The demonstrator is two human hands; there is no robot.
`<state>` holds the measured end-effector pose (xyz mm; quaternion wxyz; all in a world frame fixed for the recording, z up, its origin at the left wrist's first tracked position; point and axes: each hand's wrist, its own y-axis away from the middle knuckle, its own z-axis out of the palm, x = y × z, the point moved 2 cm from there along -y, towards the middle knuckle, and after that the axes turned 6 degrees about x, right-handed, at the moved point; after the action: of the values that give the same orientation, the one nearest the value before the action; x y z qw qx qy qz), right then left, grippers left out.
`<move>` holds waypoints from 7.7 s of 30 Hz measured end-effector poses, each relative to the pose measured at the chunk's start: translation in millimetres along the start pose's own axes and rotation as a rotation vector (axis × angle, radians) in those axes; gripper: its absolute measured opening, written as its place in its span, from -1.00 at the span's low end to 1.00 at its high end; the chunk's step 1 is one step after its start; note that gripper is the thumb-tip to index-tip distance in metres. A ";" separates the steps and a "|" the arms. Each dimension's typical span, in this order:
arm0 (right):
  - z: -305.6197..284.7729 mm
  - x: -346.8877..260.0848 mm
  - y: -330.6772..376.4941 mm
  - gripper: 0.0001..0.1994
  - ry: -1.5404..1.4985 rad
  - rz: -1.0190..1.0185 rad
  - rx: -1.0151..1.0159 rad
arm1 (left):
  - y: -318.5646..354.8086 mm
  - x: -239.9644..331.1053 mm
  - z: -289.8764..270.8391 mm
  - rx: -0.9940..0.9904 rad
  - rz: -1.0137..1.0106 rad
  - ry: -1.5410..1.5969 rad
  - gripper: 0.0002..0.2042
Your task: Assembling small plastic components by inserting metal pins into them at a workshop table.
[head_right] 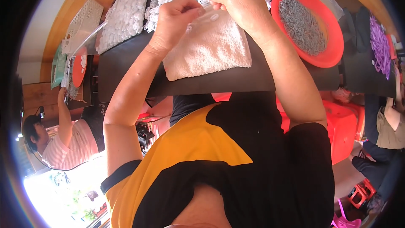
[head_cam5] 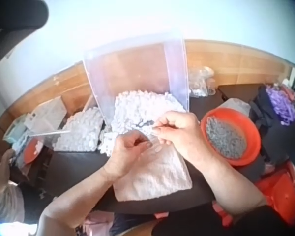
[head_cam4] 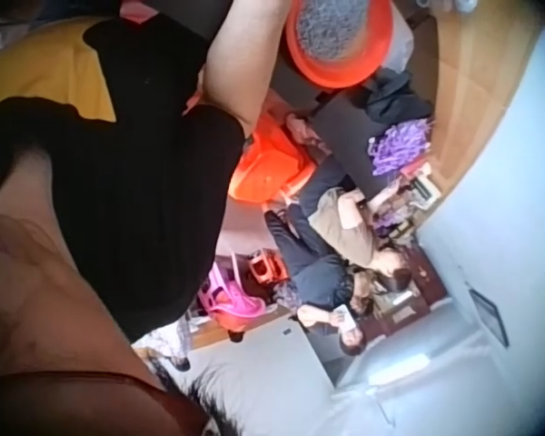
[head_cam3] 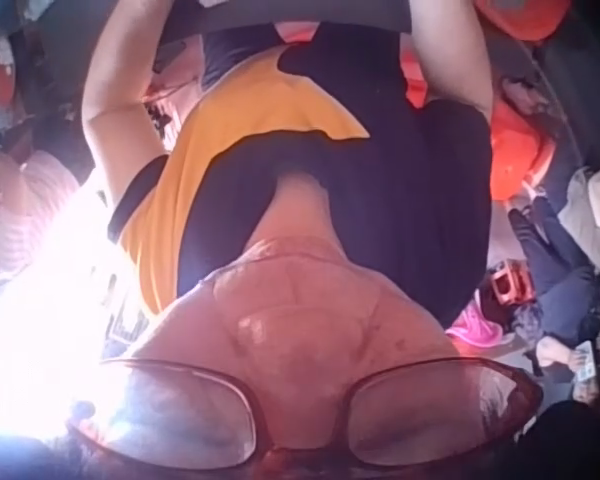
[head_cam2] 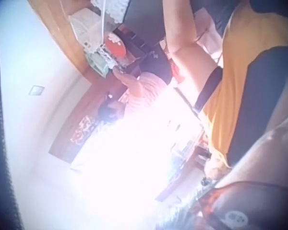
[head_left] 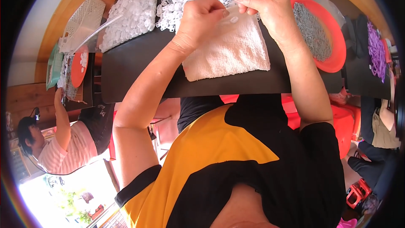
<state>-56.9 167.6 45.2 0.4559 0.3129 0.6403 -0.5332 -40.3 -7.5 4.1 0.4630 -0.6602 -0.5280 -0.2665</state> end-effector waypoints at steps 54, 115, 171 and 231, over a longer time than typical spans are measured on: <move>24.4 24.3 9.5 -0.85 0.506 -0.205 -0.102 | 26.5 6.4 -1.0 0.255 -0.421 0.789 -0.91; -9.7 27.9 -8.7 -0.85 0.513 0.026 -0.161 | 29.9 2.5 12.1 0.241 -0.417 0.404 -0.89; 1.1 17.9 -0.4 -0.84 0.044 0.355 -0.180 | 30.1 11.1 3.5 0.193 -0.314 0.668 -0.92; 2.2 5.1 2.3 -0.80 0.008 0.410 -0.355 | 35.4 29.5 -0.2 0.087 -0.054 0.602 -0.69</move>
<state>-56.4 165.6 39.5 0.5995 0.3534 0.6488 -0.3078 2.1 5.1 17.4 0.6191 -0.5170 -0.3954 -0.4395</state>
